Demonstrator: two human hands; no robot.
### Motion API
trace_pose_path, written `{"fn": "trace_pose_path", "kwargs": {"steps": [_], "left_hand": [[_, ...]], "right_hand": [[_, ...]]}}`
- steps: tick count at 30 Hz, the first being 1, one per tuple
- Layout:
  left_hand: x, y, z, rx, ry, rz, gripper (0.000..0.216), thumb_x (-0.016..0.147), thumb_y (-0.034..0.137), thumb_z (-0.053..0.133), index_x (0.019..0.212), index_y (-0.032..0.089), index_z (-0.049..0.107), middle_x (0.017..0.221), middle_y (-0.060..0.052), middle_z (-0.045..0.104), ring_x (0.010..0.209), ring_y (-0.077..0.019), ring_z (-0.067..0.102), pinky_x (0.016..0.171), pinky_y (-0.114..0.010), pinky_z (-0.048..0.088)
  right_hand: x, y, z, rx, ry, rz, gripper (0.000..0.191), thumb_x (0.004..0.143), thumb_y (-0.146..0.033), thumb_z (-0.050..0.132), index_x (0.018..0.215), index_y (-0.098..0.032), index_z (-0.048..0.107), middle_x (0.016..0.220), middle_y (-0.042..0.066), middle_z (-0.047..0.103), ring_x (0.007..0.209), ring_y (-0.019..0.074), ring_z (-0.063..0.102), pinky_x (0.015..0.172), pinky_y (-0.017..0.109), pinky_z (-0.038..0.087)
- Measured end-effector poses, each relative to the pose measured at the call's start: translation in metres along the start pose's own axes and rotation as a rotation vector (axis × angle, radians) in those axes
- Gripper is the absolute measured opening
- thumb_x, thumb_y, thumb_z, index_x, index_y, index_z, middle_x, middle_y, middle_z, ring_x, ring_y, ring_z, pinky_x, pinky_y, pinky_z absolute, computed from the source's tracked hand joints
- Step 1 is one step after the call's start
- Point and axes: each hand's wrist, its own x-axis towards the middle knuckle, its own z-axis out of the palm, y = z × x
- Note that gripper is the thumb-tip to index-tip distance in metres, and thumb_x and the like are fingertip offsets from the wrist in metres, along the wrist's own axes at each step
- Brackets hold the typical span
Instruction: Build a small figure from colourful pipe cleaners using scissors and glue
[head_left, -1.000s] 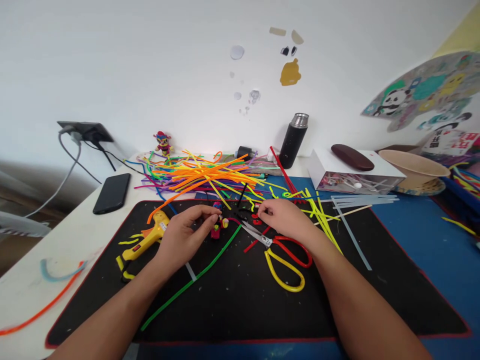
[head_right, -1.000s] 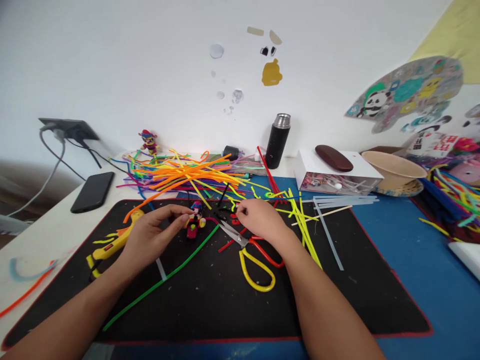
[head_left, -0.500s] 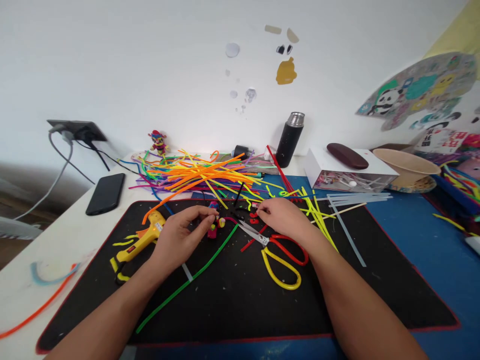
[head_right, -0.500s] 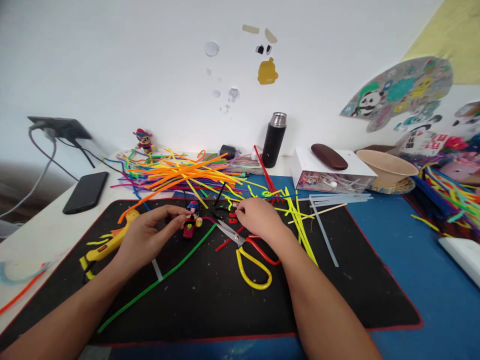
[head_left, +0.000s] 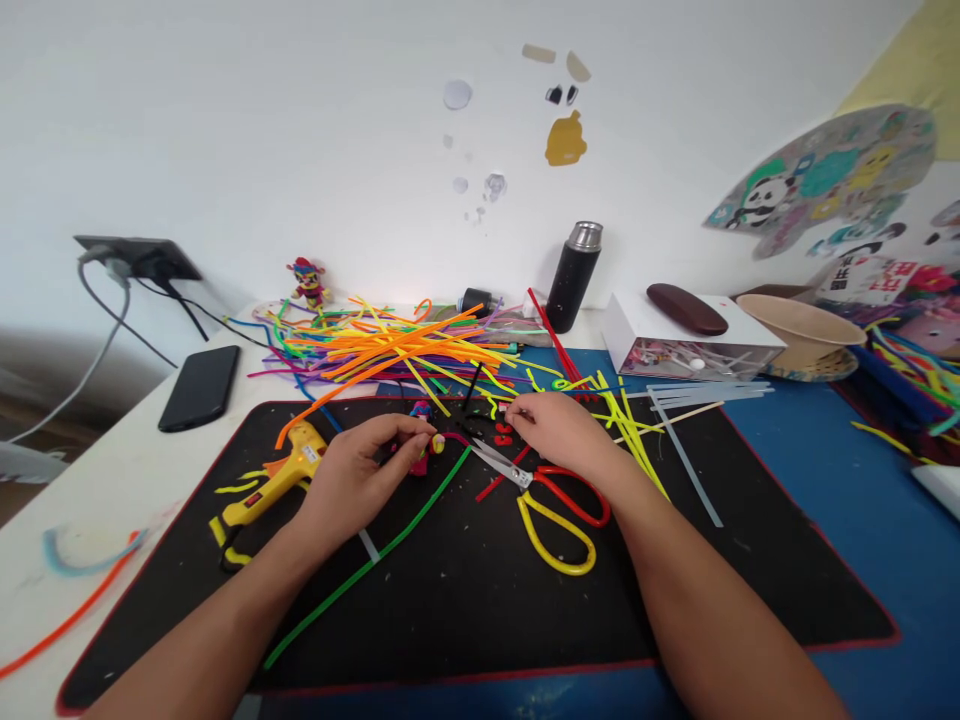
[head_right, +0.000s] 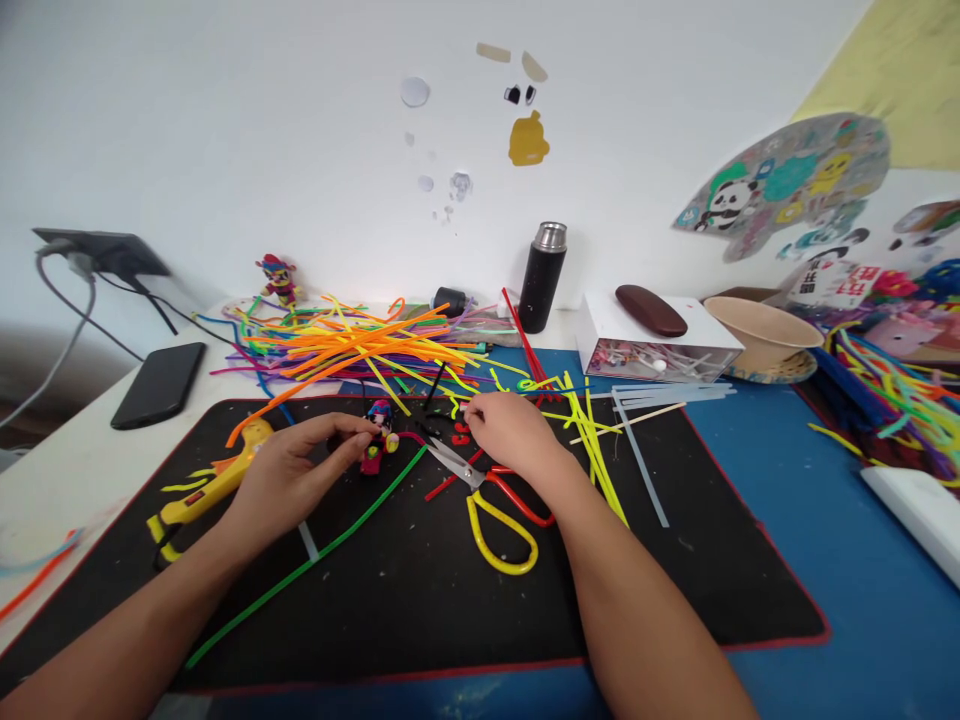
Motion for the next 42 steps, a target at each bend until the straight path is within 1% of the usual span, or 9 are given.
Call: {"fn": "trace_pose_path", "kwargs": {"steps": [3,8,14,22,28,32,36,42], "left_hand": [[0.0002,0.0014,-0.0008,-0.009,-0.012,0.002,0.029,0.099,0.045,0.060,0.098,0.023,0.079,0.094,-0.006,0.083,0.080,-0.0209,0.076,0.076,-0.032,0.060],[0.0005,0.0013,-0.0006,-0.016,-0.037,0.005,0.028,0.099,0.044,0.060,0.101,0.023,0.078,0.095,-0.006,0.083,0.086,-0.0220,0.077,0.079,-0.033,0.060],[0.0007,0.0031,0.0006,-0.009,-0.050,0.034,0.026,0.098,0.042,0.060,0.099,0.022,0.078,0.092,-0.005,0.083,0.082,-0.0205,0.077,0.076,-0.031,0.060],[-0.0005,0.0008,0.0030,0.021,-0.041,0.100,0.023,0.099,0.038,0.061,0.097,0.022,0.077,0.094,-0.004,0.082,0.084,-0.0191,0.076,0.079,-0.029,0.059],[-0.0005,0.0018,0.0027,0.034,-0.032,0.135,0.023,0.100,0.038,0.060,0.097,0.022,0.077,0.091,-0.004,0.081,0.081,-0.0184,0.075,0.078,-0.028,0.058],[-0.0012,0.0028,0.0013,0.054,-0.011,0.135,0.024,0.100,0.039,0.060,0.100,0.023,0.077,0.092,-0.005,0.081,0.084,-0.0202,0.076,0.076,-0.030,0.058],[-0.0024,0.0014,0.0011,0.060,0.001,0.149,0.024,0.100,0.040,0.060,0.099,0.023,0.078,0.094,-0.005,0.082,0.086,-0.0208,0.076,0.078,-0.030,0.058],[-0.0030,-0.0001,0.0012,0.061,-0.002,0.178,0.021,0.101,0.035,0.060,0.101,0.023,0.076,0.095,-0.005,0.082,0.085,-0.0194,0.076,0.077,-0.029,0.058]], "right_hand": [[0.0000,0.0005,0.0011,0.001,-0.015,-0.007,0.024,0.100,-0.024,0.056,0.087,-0.022,0.076,0.090,0.004,0.079,0.079,0.0200,0.065,0.063,0.028,0.033],[0.0001,-0.0009,0.0028,0.023,-0.035,-0.058,0.025,0.099,-0.022,0.056,0.082,-0.021,0.075,0.087,0.004,0.077,0.075,0.0183,0.061,0.062,0.028,0.031],[-0.0007,-0.0034,0.0050,0.020,-0.057,-0.061,0.023,0.096,-0.016,0.056,0.083,-0.021,0.074,0.087,0.003,0.076,0.073,0.0166,0.059,0.062,0.027,0.032],[-0.0005,-0.0004,0.0022,0.056,-0.005,-0.056,0.025,0.101,-0.025,0.055,0.085,-0.021,0.074,0.087,0.003,0.076,0.074,0.0173,0.060,0.062,0.028,0.032],[-0.0014,-0.0025,0.0016,0.054,-0.031,-0.062,0.025,0.100,-0.023,0.056,0.084,-0.022,0.074,0.092,0.004,0.078,0.077,0.0180,0.062,0.063,0.028,0.033],[-0.0024,-0.0037,-0.0001,0.020,-0.023,-0.051,0.026,0.102,-0.024,0.056,0.083,-0.022,0.074,0.090,0.004,0.077,0.077,0.0189,0.063,0.063,0.029,0.033],[-0.0018,-0.0017,-0.0007,-0.020,0.010,-0.021,0.025,0.104,-0.029,0.056,0.091,-0.022,0.076,0.092,0.006,0.078,0.080,0.0202,0.065,0.063,0.029,0.034],[-0.0006,-0.0001,0.0015,-0.110,0.021,0.005,0.027,0.105,-0.029,0.054,0.095,-0.021,0.078,0.092,0.008,0.078,0.081,0.0225,0.068,0.062,0.030,0.032]]}}
